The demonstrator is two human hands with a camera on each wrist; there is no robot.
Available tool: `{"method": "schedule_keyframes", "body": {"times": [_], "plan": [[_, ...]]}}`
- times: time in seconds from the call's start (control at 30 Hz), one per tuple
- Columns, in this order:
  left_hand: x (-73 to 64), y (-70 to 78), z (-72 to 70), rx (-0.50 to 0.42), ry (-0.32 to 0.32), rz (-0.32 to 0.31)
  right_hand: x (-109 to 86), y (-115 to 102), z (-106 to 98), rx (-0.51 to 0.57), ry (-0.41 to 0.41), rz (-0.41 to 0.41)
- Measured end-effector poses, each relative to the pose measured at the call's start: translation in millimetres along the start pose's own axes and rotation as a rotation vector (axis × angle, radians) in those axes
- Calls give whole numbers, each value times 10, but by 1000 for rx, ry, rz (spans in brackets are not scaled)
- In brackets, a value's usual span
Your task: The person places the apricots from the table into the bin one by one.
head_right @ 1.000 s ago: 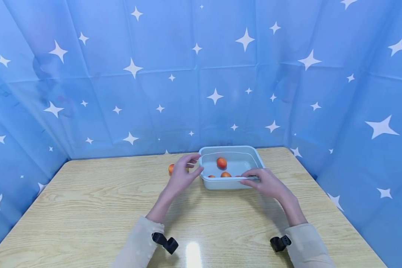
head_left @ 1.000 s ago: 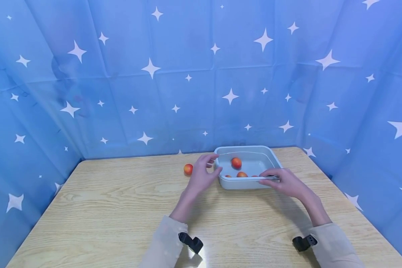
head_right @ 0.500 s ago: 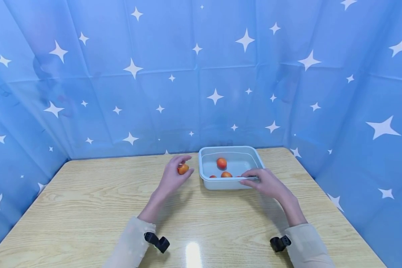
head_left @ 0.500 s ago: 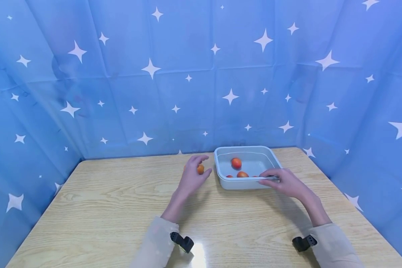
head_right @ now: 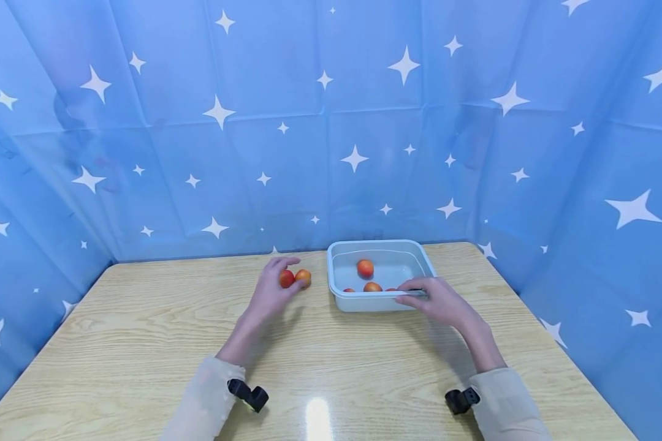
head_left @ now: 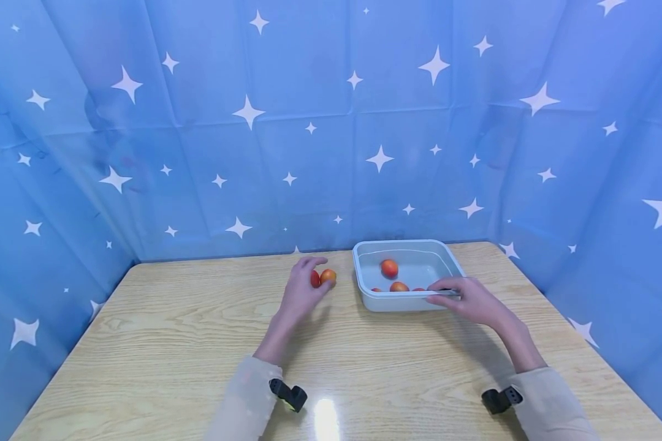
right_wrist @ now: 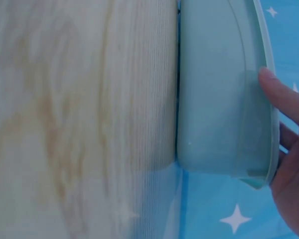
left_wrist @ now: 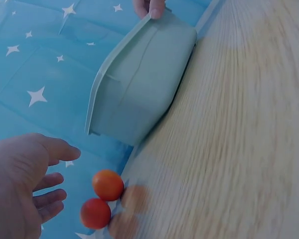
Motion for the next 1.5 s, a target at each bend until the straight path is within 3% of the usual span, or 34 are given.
{"method": "schedule_keyframes", "body": {"times": [0.4, 0.73, 1.27, 1.5], "plan": [[36, -188, -28, 4, -21, -35, -4, -1, -7, 11, 1, 1], [71, -373, -12, 57, -88, -33, -8, 13, -1, 8, 6, -6], [71, -443, -76, 40, -34, -107, -6, 12, 12, 13, 2, -6], [81, -375, -122, -63, 21, -108, -6, 2, -3, 15, 11, -23]]}}
Point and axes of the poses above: each hand's wrist, its own x-axis towards the middle knuckle, its own z-axis out of the palm, y = z × x, the point moved 3 cm from there along x, towards the middle knuckle, and after that the axes turned 9 degrees about -z, right-handed, at the moved point
